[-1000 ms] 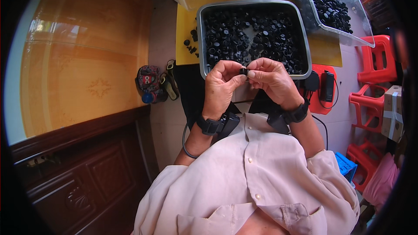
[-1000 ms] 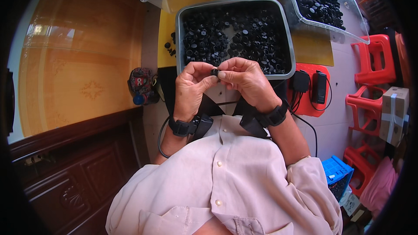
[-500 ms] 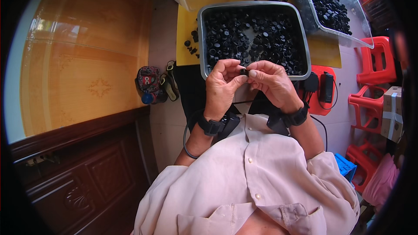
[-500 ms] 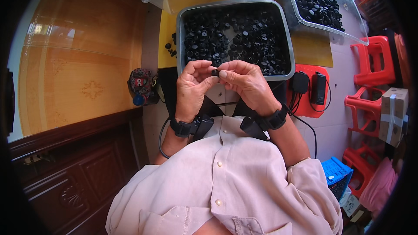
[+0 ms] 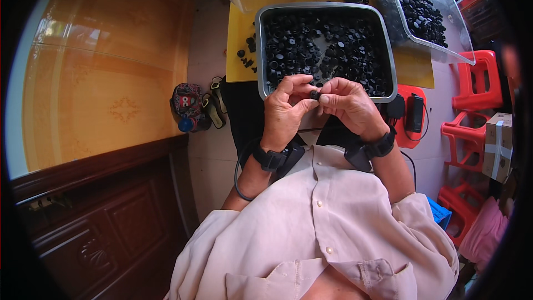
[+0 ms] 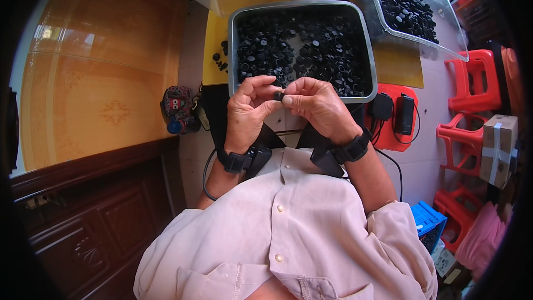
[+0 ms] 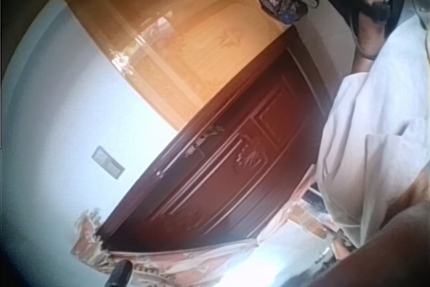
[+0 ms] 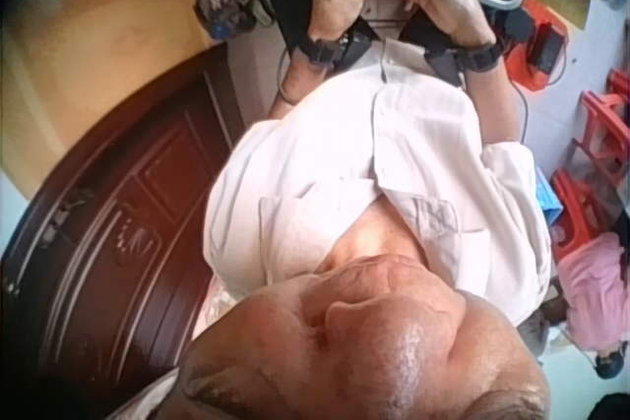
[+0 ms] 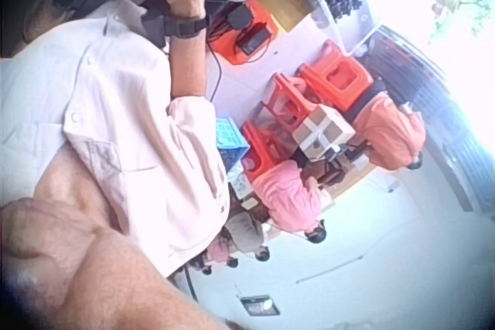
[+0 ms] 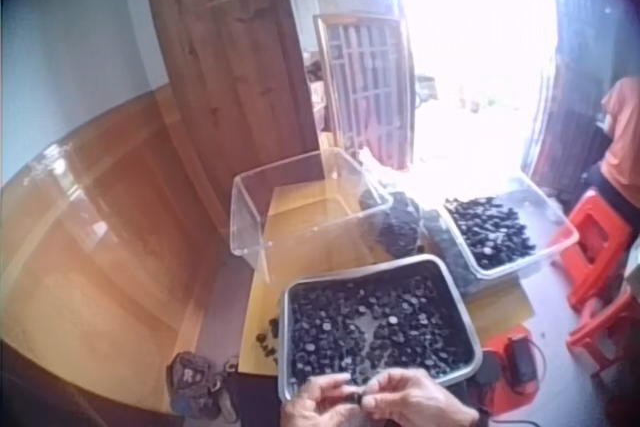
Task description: Inspecting and sorting small black plastic manufacturing components.
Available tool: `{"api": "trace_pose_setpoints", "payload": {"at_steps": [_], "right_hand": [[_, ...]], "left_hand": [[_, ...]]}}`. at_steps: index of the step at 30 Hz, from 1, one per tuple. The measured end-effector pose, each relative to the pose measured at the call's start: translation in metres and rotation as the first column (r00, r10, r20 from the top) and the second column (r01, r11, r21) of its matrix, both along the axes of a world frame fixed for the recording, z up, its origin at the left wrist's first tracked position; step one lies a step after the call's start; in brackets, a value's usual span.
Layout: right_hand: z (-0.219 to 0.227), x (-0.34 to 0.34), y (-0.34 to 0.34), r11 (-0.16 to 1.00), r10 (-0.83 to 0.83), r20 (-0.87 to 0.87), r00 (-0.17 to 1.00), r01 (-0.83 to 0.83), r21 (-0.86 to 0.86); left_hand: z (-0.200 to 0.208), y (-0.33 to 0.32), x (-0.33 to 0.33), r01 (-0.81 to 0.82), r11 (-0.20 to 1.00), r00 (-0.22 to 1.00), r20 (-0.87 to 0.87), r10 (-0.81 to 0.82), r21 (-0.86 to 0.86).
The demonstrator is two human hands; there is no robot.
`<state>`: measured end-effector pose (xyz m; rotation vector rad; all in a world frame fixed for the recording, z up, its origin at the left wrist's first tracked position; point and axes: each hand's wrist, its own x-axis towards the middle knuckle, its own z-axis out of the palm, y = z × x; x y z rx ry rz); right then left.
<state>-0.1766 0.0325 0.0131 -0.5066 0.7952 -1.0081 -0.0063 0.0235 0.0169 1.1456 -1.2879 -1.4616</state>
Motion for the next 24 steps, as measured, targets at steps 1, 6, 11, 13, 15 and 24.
{"api": "trace_pose_setpoints", "payload": {"at_steps": [1,6,11,13,15,24], "right_hand": [[0.001,-0.001,0.000,1.000,0.001,-0.001,1.000,-0.001,0.000],[0.001,-0.006,-0.004,0.995,0.099,-0.042,0.994,-0.098,0.008],[-0.002,-0.006,-0.005,0.993,0.110,0.034,0.993,-0.111,0.031],[-0.002,-0.006,-0.005,0.994,0.101,0.079,0.992,-0.105,0.042],[-0.002,-0.007,-0.005,0.996,0.080,0.100,0.992,-0.085,0.040],[-0.003,-0.011,-0.001,0.991,0.097,0.148,0.984,-0.109,0.074]], "left_hand": [[0.000,-0.001,0.000,0.007,0.999,0.999,0.043,-0.005,-0.050],[-0.001,-0.002,0.002,0.054,0.987,0.988,0.149,-0.031,-0.153],[-0.003,-0.004,0.002,0.100,0.963,0.980,0.190,-0.052,-0.252],[-0.003,-0.005,0.001,0.084,0.950,0.979,0.201,-0.022,-0.301],[-0.004,-0.005,0.000,0.076,0.938,0.976,0.217,-0.001,-0.338],[-0.009,-0.006,-0.001,0.160,0.953,0.980,0.155,-0.123,-0.257]]}}
